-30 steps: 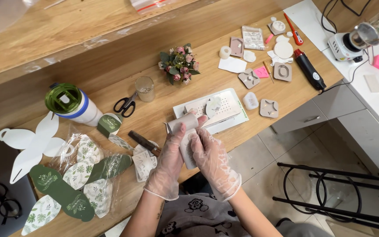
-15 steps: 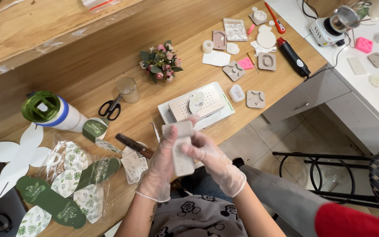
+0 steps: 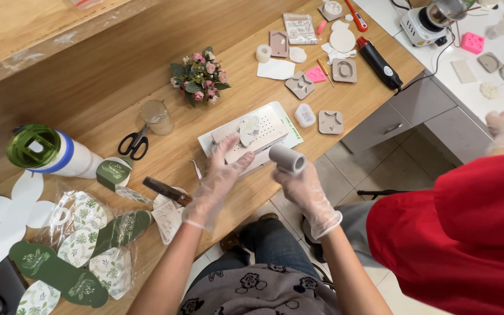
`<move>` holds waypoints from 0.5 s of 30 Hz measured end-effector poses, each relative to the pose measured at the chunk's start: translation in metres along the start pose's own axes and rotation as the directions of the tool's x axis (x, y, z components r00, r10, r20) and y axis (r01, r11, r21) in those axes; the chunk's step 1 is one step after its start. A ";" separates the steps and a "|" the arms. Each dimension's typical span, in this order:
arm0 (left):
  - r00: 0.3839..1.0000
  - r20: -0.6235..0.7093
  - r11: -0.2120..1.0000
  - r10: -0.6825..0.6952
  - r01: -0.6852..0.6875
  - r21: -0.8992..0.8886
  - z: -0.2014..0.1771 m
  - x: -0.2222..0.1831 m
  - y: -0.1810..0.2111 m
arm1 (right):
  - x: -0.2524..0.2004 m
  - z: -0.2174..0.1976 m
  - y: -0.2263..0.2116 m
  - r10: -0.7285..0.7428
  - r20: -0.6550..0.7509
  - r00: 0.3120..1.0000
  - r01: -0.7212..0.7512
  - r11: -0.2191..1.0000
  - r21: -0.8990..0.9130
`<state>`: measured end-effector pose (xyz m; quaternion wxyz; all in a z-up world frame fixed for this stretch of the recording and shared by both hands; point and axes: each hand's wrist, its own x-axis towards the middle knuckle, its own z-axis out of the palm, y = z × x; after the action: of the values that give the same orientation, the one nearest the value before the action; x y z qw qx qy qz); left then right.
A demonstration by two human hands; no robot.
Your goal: Cleaning and preparing small wax decorative items using a lint roller on a workshop table.
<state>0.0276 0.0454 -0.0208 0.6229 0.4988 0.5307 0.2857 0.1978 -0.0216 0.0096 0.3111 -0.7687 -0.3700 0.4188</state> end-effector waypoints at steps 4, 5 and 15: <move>0.995 -0.043 0.874 0.094 -0.062 0.482 0.003 0.041 -0.002 | 0.023 -0.002 0.000 0.052 -0.148 0.988 -0.075 0.985 -0.154; 0.982 -0.003 0.821 0.191 -0.158 0.549 0.005 0.055 -0.005 | 0.028 -0.003 0.002 0.048 -0.180 0.983 -0.078 0.983 -0.164; 0.881 -0.106 0.627 0.462 -0.239 0.741 0.027 0.098 -0.053 | 0.047 -0.012 -0.004 -0.024 -0.103 0.994 0.005 0.983 -0.181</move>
<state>0.0707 0.1058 -0.1085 0.2297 0.7466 0.5742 0.2453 0.2249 0.0176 -0.0014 0.2622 -0.8120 -0.3951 0.3403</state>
